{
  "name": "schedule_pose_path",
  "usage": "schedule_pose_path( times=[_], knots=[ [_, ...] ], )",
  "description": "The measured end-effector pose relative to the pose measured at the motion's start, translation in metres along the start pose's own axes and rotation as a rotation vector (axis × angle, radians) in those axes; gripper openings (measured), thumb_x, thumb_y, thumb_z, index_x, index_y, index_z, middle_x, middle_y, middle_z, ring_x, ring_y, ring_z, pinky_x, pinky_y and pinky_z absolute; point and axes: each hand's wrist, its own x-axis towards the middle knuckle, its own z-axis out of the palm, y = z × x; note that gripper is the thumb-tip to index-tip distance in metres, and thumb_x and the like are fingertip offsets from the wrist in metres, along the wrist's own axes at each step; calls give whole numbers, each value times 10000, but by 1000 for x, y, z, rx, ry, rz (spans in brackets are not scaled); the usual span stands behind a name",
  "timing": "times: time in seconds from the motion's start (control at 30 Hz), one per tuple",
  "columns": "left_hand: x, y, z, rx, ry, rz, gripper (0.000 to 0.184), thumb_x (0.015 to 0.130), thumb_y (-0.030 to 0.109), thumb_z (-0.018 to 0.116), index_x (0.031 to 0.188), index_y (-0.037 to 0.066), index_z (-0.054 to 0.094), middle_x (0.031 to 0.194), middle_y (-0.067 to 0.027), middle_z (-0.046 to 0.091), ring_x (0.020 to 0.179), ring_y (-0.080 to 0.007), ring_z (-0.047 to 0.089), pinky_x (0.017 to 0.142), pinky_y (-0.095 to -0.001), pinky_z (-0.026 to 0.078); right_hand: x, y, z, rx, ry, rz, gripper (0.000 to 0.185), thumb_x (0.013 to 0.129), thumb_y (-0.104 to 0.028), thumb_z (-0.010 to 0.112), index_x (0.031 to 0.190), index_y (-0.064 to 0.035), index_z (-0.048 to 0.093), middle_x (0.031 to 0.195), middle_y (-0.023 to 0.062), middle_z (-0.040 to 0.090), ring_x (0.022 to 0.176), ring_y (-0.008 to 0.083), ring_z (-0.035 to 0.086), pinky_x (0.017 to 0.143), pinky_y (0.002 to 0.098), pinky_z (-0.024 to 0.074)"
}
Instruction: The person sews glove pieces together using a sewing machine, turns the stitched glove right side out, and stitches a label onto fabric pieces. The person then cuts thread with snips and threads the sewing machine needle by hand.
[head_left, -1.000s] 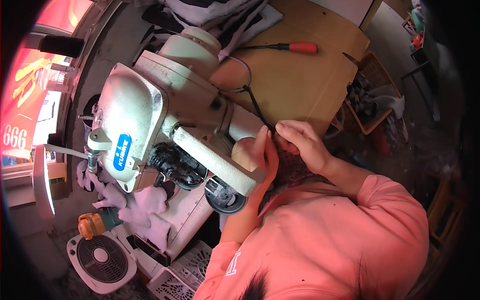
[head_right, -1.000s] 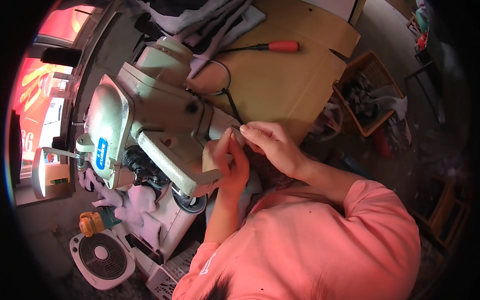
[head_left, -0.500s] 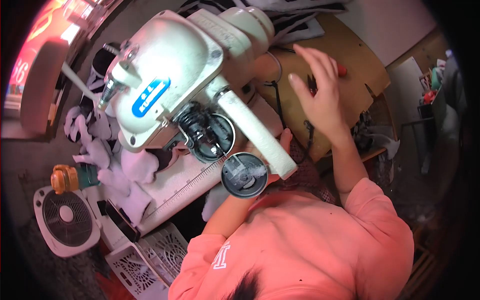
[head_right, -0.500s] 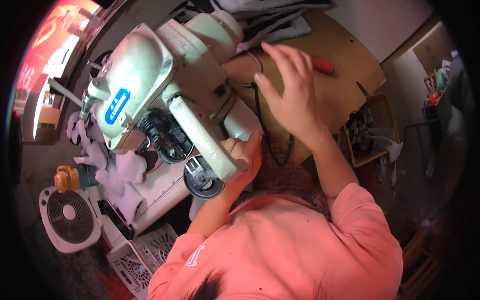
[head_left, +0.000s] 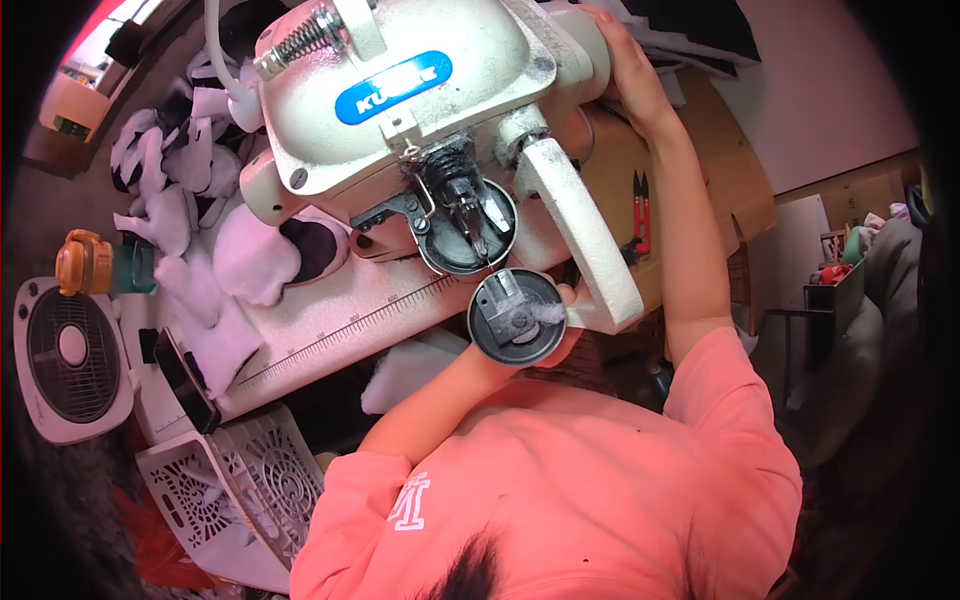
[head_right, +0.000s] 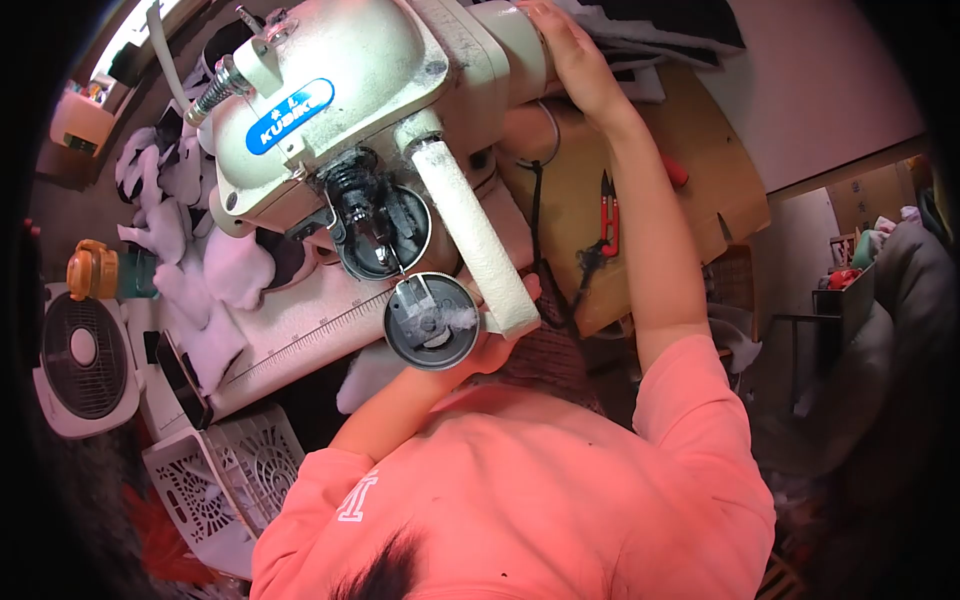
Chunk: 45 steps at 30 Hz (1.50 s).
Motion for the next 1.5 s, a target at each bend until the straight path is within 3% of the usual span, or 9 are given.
schedule_pose_path(
  times=[0.07,0.17,0.87,1.0,1.1,1.23,1.27,1.4,1.5],
  knots=[
    [-7,-5,17,153,-143,4,366,851,133,617,1212,73,628,1100,-128,648,940,-266,604,806,-407,471,3,-6,1,-50,-17,9,458,1049,-319,378,1355,8,475,1292,89,564,1194,148,510,1042,283,377],
    [-24,-17,59,163,261,177,351,836,108,616,1178,33,638,1076,-123,655,923,-261,617,768,-382,485,0,-18,7,48,211,488,573,957,-520,474,1330,-90,539,1255,81,590,1144,195,549,968,329,431],
    [19,43,-22,474,682,546,197,704,90,642,886,76,716,899,-19,521,688,-133,487,601,-252,449,-14,-14,8,80,137,394,540,978,-515,435,1321,-108,527,1252,51,573,1109,178,554,932,349,441],
    [14,45,-19,528,773,499,232,704,78,654,909,152,731,920,15,474,765,-127,411,622,-256,392,-59,-34,18,-321,382,4,588,993,-490,420,1389,-56,450,1317,83,535,1181,190,506,1009,349,355],
    [14,42,-16,566,899,472,232,716,71,639,904,174,729,902,28,441,749,-120,368,623,-260,338,-136,-64,16,252,271,-54,695,932,-598,451,1381,-67,452,1264,115,544,1103,199,516,917,318,365],
    [22,41,-23,367,991,505,137,750,121,629,849,136,721,880,30,508,771,-104,415,619,-251,346,-200,-72,50,515,-144,-368,188,887,-202,685,872,-14,693,930,133,651,688,216,584,576,304,430],
    [25,40,-15,382,1071,507,117,760,135,615,839,143,701,862,49,479,763,-89,395,620,-252,320,-194,-73,43,535,-512,-320,174,881,-121,663,915,42,712,973,188,679,759,262,647,585,337,477],
    [31,49,15,598,1398,359,120,854,321,539,794,311,643,755,94,304,781,-84,308,674,-240,212,-206,-84,74,167,-563,-145,267,823,-34,678,1069,69,677,1061,234,676,881,294,683,722,327,517],
    [49,51,-5,438,1446,327,183,720,36,571,746,215,598,794,124,354,785,-44,301,690,-266,207,-208,-82,84,156,-464,-22,264,805,-6,693,1052,83,667,979,221,689,863,308,697,750,341,543]
  ],
)
